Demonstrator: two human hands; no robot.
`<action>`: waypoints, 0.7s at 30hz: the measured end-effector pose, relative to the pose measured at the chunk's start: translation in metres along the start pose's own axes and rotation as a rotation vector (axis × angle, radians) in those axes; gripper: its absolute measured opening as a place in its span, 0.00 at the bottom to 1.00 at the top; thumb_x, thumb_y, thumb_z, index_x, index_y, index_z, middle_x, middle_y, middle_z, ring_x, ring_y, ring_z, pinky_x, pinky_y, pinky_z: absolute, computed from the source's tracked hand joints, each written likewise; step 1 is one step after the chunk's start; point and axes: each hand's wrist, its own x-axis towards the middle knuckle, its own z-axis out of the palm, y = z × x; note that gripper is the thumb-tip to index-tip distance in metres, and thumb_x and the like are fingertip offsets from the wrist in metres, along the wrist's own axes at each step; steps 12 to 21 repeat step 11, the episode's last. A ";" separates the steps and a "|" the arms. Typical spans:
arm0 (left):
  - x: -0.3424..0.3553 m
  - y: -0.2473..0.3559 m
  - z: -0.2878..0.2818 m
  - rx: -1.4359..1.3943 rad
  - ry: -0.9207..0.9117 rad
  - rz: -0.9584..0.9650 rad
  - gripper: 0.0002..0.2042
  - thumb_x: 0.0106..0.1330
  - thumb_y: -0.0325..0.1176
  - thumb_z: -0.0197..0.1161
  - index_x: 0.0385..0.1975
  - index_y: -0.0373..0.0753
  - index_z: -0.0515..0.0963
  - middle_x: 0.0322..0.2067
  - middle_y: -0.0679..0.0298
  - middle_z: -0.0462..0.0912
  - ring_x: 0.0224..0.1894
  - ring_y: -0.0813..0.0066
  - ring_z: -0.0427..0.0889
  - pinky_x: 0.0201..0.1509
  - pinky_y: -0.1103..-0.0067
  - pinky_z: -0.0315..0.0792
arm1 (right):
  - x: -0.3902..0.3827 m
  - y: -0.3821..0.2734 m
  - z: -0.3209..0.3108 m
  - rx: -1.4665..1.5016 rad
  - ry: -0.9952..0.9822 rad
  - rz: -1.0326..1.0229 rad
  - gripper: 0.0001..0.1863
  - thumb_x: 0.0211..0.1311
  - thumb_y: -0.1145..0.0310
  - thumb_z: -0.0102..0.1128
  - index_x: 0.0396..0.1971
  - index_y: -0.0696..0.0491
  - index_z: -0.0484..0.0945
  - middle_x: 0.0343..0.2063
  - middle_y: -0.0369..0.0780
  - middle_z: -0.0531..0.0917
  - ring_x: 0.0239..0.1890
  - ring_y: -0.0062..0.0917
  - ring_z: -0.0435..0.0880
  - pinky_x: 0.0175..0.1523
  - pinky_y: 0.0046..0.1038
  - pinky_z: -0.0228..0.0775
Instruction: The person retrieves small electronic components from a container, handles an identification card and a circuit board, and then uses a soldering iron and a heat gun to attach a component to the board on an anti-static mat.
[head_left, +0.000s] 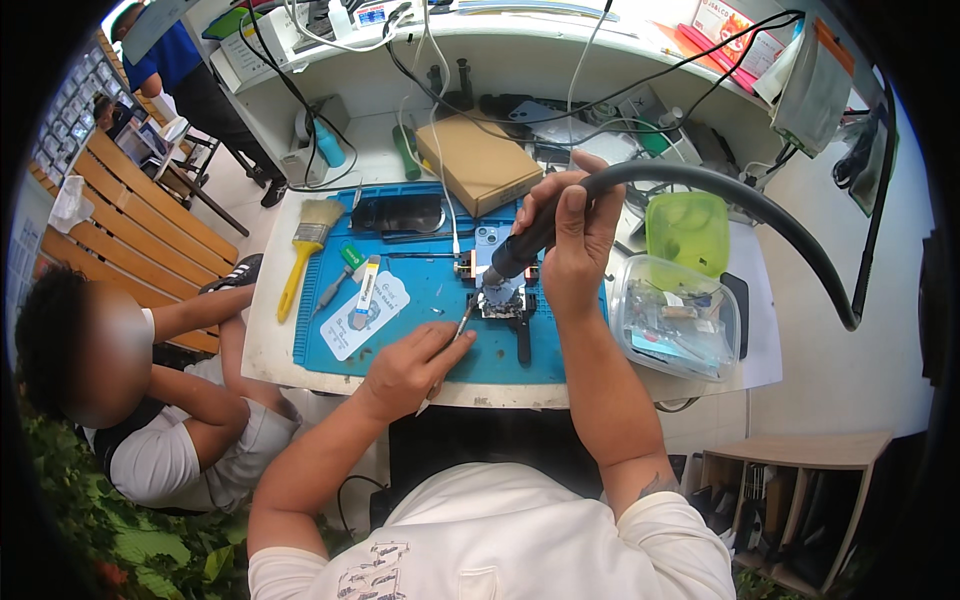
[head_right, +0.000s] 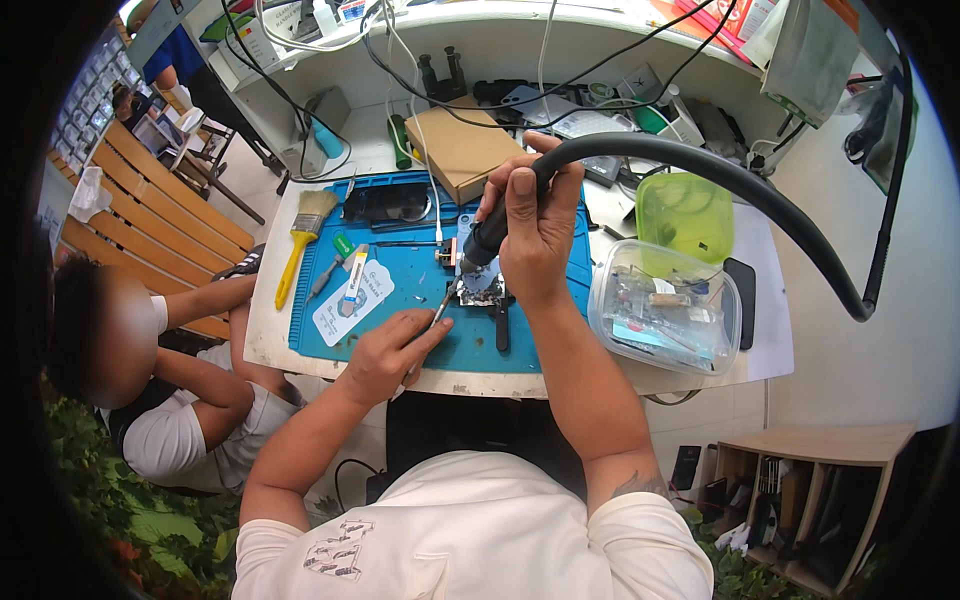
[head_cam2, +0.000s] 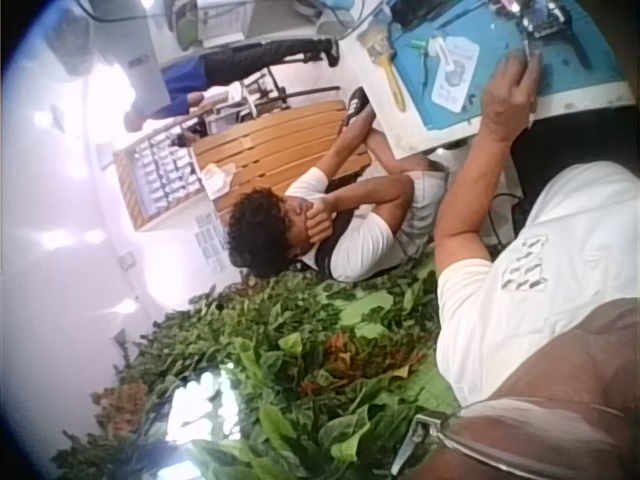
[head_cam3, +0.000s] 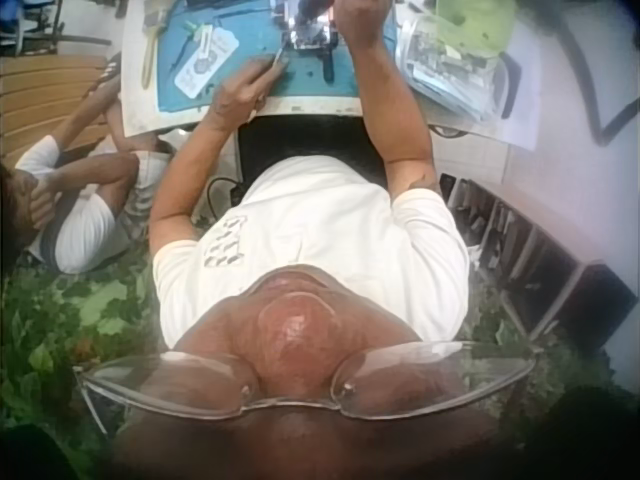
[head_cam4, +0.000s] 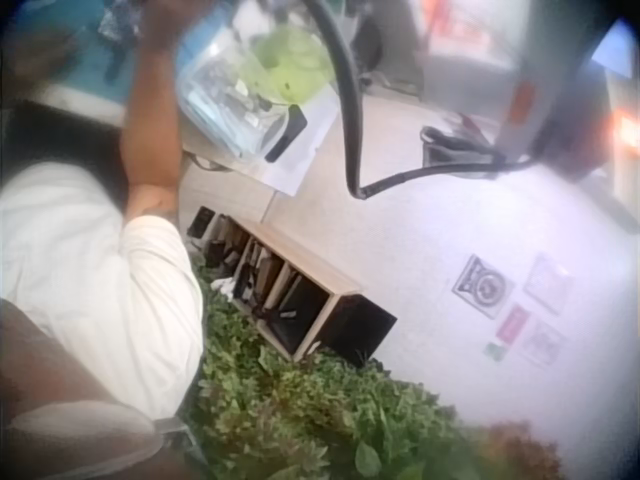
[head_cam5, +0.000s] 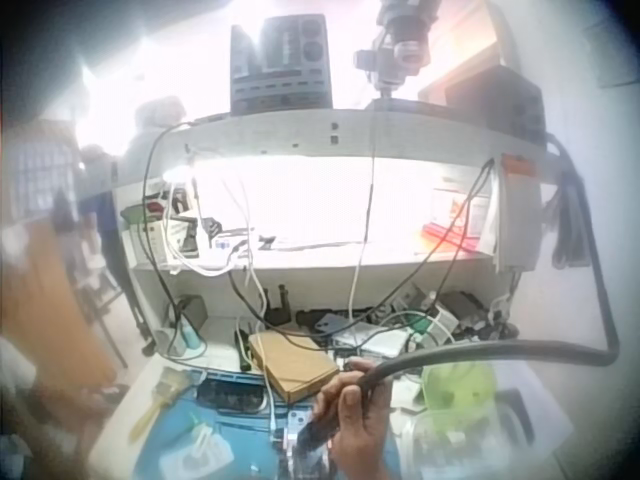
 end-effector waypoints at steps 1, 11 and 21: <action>-0.001 0.000 0.002 0.000 0.000 0.000 0.22 0.59 0.16 0.70 0.55 0.36 0.84 0.46 0.52 0.85 0.42 0.56 0.88 0.43 0.71 0.83 | 0.000 0.000 0.000 0.003 0.006 0.001 0.22 0.83 0.59 0.51 0.66 0.54 0.61 0.38 0.38 0.76 0.31 0.20 0.78 0.36 0.25 0.77; -0.005 -0.007 0.005 0.003 -0.049 -0.005 0.21 0.64 0.21 0.67 0.58 0.39 0.83 0.52 0.51 0.84 0.49 0.51 0.86 0.49 0.71 0.82 | -0.001 0.002 -0.004 -0.034 -0.039 0.000 0.20 0.85 0.58 0.47 0.67 0.50 0.62 0.41 0.39 0.77 0.34 0.24 0.80 0.40 0.30 0.80; -0.005 -0.007 0.005 0.003 -0.049 -0.005 0.21 0.64 0.21 0.67 0.58 0.39 0.83 0.52 0.51 0.84 0.49 0.51 0.86 0.49 0.71 0.82 | -0.001 0.002 -0.004 -0.034 -0.039 0.000 0.20 0.85 0.58 0.47 0.67 0.50 0.62 0.41 0.39 0.77 0.34 0.24 0.80 0.40 0.30 0.80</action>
